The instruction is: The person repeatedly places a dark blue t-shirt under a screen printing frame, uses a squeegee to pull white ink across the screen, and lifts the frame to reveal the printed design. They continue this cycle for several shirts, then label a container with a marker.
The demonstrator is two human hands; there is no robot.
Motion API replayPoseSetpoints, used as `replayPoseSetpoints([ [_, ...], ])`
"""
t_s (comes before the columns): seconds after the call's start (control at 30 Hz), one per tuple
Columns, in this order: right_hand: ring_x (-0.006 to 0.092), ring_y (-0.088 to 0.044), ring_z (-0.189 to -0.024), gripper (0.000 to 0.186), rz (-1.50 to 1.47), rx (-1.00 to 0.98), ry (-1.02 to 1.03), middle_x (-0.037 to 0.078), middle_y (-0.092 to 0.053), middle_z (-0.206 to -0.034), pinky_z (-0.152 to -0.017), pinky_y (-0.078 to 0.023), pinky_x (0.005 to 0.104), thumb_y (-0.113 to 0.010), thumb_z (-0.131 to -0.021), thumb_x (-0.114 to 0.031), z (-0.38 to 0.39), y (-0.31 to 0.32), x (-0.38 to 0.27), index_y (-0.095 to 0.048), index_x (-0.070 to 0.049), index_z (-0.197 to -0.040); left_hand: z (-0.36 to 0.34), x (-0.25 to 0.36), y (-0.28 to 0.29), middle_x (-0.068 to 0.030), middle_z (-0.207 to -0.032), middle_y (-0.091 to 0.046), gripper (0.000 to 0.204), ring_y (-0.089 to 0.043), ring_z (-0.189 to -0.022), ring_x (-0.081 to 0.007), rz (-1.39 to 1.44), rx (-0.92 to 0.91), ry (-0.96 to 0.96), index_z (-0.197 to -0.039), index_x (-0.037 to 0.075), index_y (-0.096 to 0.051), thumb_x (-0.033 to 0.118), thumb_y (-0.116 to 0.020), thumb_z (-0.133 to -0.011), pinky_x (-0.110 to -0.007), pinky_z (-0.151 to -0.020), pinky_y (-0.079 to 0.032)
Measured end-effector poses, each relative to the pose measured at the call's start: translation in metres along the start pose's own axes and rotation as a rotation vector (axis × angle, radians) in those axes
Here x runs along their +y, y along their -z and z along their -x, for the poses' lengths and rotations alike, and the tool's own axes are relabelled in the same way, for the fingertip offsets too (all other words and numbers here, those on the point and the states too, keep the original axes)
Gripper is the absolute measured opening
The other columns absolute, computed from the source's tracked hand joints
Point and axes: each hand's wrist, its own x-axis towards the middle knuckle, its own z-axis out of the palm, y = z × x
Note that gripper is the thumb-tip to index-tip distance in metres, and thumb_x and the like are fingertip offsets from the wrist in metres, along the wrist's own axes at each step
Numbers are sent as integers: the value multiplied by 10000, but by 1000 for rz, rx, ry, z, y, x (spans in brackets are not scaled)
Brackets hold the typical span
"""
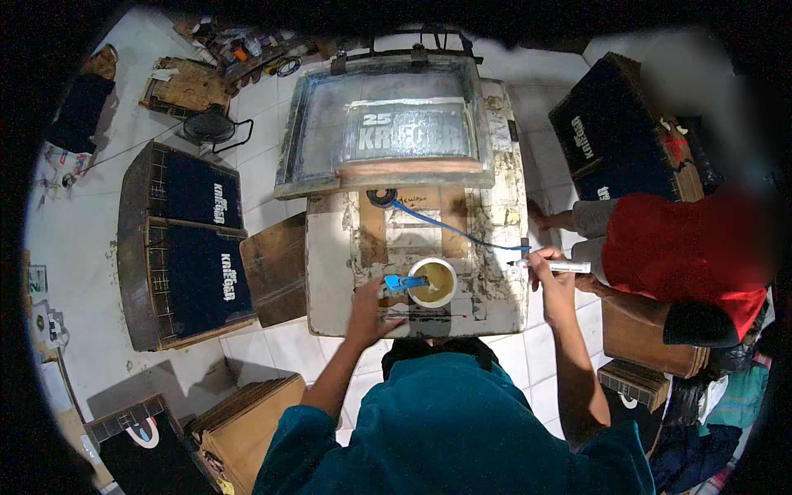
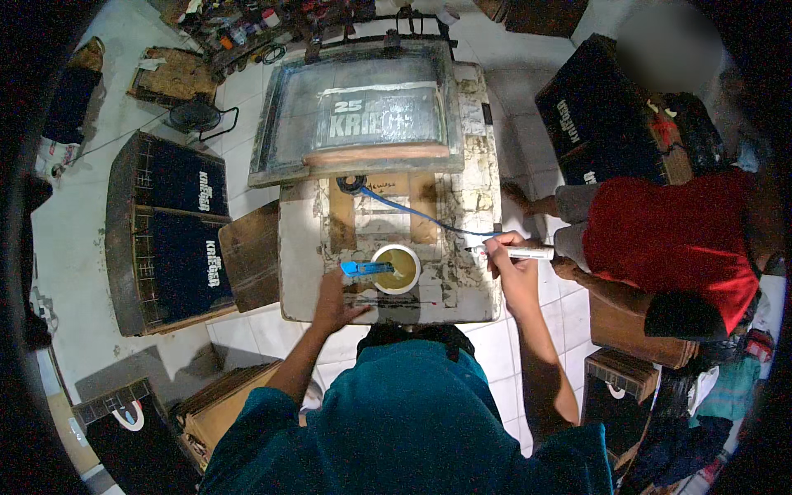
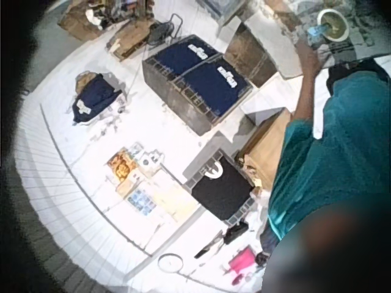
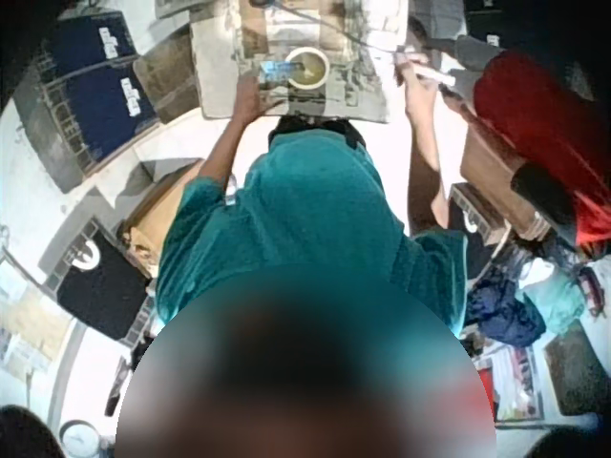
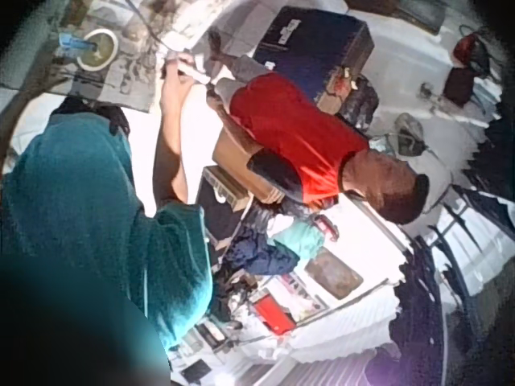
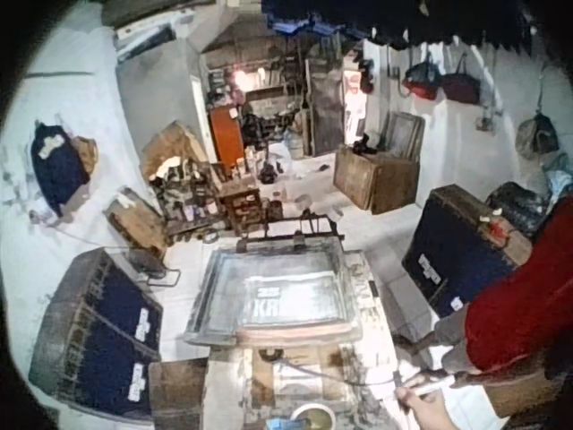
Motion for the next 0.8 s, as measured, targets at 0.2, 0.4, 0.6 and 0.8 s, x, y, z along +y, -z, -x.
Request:
replayPoseSetpoints([
  [0.2,73,-542,-638,185,-214,51,-37,-6,-601,-762,-568,-410,224,-660,-999,-246,32,-15,8,-639,-63,-1016,-47,34,-92,-189,-1392,-498,1147,-528,-1268,-352,1267,119,442,-1491,24,-344,299,-996,-588,-437,-1079,-449],
  [0.4,109,-559,-674,197,-234,-103,-79,41,-629,-786,-610,-427,254,-611,-1008,-204,34,-6,-13,-636,-13,-1053,-63,64,-75,-132,-1273,-637,924,-641,-1158,-249,1026,293,261,-1360,21,-478,245,-984,-620,-385,-1009,-520],
  [0.6,163,-587,-708,291,-333,-595,167,144,-669,-919,-637,-473,289,-672,-957,-191,1,-19,-73,-593,25,-1134,-60,130,3,-108,-1222,-669,850,-658,-1129,-217,1129,433,230,-1346,1,-522,206,-951,-642,-374,-988,-534],
  [0.8,141,-574,-721,235,-566,-1007,471,90,-604,-930,-617,-474,264,-765,-885,-105,-12,-47,-145,-609,-16,-1037,-54,238,44,-130,-1298,-623,1088,-627,-1186,-260,1316,754,173,-1472,-10,-411,405,-944,-620,-419,-1022,-512],
])
